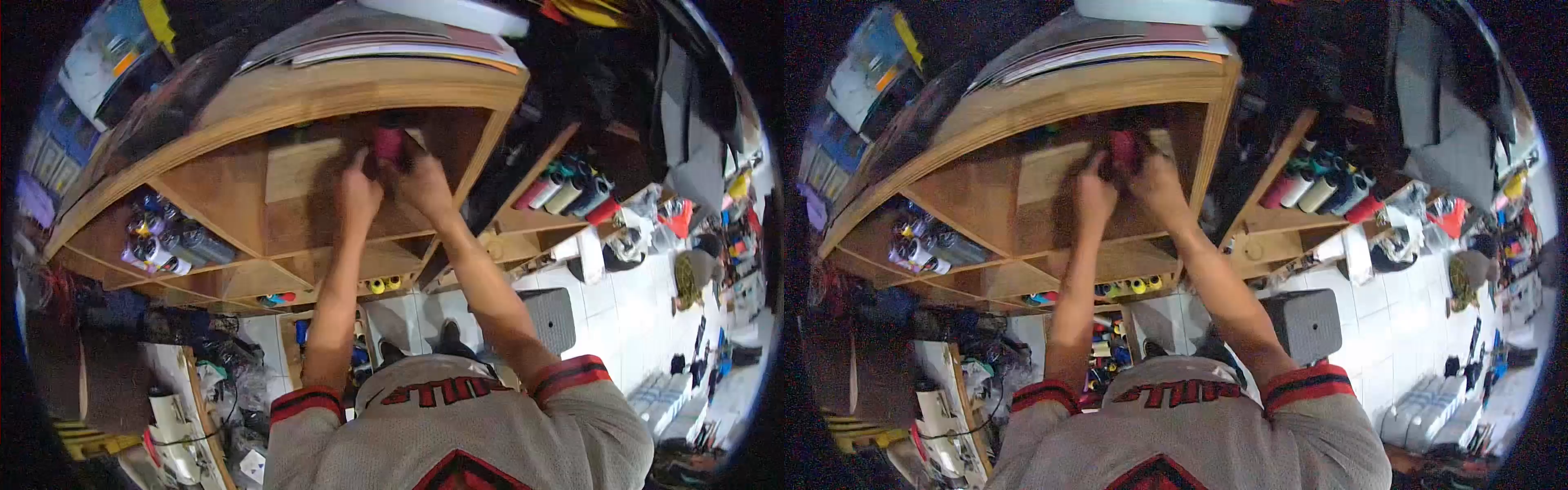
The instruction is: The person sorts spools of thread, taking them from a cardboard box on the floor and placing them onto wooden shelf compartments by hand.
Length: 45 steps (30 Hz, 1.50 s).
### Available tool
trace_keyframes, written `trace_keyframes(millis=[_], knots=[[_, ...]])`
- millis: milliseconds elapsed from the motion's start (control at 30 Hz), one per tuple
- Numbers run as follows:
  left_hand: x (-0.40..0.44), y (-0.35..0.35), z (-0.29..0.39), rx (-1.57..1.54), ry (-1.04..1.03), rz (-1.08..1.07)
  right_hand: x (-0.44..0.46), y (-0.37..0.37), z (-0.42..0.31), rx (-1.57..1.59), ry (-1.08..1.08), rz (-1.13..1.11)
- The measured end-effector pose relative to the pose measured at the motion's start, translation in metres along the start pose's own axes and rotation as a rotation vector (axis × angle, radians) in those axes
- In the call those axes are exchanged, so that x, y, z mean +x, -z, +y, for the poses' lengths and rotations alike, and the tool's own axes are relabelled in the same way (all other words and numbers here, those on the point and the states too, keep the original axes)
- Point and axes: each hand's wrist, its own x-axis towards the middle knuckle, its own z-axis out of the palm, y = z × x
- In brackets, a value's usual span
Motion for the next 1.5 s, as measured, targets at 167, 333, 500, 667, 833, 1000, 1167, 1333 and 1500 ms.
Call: trace_keyframes(millis=[167,333,500,667,833,1000,1167,1333,1500], knots=[[0.053,-0.031,0.003,-0.099,0.173,-0.053,-0.014,0.008,-0.006,-0.153,0.118,0.118],[0.104,-0.128,-0.040,0.009,0.103,0.202,-0.060,0.048,-0.038,0.004,-0.076,-0.118],[0.110,-0.140,-0.029,0.091,0.149,0.207,-0.108,0.079,-0.009,0.153,-0.343,-0.222],[0.106,-0.140,-0.031,0.145,0.148,0.216,-0.133,0.122,0.014,0.174,-0.464,-0.202],[0.103,-0.133,-0.029,0.165,0.141,0.216,-0.141,0.151,0.038,0.176,-0.536,-0.069],[0.090,-0.085,0.012,0.083,0.061,0.305,-0.123,0.194,0.082,-0.101,-0.371,0.379],[-0.036,-0.032,0.108,-0.505,-0.045,0.415,-0.082,0.215,0.084,-0.672,-0.022,0.325],[-0.115,-0.056,0.149,-0.628,-0.027,0.109,-0.070,0.197,0.105,-0.539,-0.089,0.299],[-0.130,-0.072,0.173,-0.646,-0.047,-0.112,-0.082,0.200,0.091,-0.403,-0.089,0.324]])
